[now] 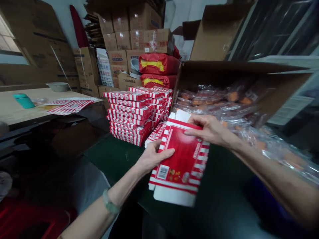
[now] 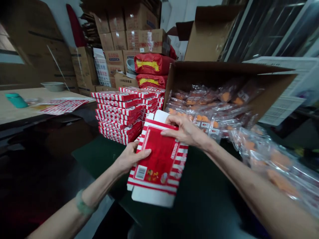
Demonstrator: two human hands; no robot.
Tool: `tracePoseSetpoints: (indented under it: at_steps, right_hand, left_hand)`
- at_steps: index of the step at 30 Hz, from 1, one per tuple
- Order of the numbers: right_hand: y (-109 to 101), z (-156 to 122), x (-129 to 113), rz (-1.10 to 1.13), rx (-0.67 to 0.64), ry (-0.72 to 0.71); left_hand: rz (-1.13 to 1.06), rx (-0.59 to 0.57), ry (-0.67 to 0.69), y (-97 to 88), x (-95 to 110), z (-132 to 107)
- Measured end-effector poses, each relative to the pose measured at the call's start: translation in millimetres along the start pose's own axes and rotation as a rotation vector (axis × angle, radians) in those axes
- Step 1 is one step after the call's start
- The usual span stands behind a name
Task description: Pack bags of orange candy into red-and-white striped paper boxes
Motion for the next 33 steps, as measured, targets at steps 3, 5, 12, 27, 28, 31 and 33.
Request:
tracePoseSetpoints:
  at_steps: [3, 5, 12, 27, 28, 31, 33]
  right_hand:
    - [2, -51, -33, 0.02, 0.089, -0.067]
    - [5, -77, -39, -0.009, 0.151, -0.025]
    - [13, -123, -54, -0.037, 0.22, 0.034]
    - [13, -150, -87, 0.008, -0.004, 0.053]
    - [9, -158, -88, -0.031, 0.135, 0.06]
    - [3, -199, -77, -0.059, 0.726, 0.183]
    - [23, -218, -50, 0.147, 0.897, 0.342]
  left_hand:
    - [-0.541, -0.331, -0.175, 52.4, 5, -21]
    - [-0.67, -0.34, -0.181, 69.0, 9, -32]
    - [-0.788, -0.488, -0.177, 117.6, 19, -58]
    - [-0.503, -0.358, -0.154, 117.8, 19, -47]
    - [-0.49, -0.336, -0.127, 113.2, 22, -42]
    - [-0.526, -0.24, -0.04, 97.4, 23, -26]
    - [-0.576, -0.19, -0.017, 89.6, 17, -18]
Point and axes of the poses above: each hand's wrist, its own z-axis towards the middle knuckle, its own y-axis out of the palm, x = y × z, the point moved 7 cm from there along z, towards the middle knuckle, and after that the axes turned 10 degrees about -x, right-handed, at the moved point
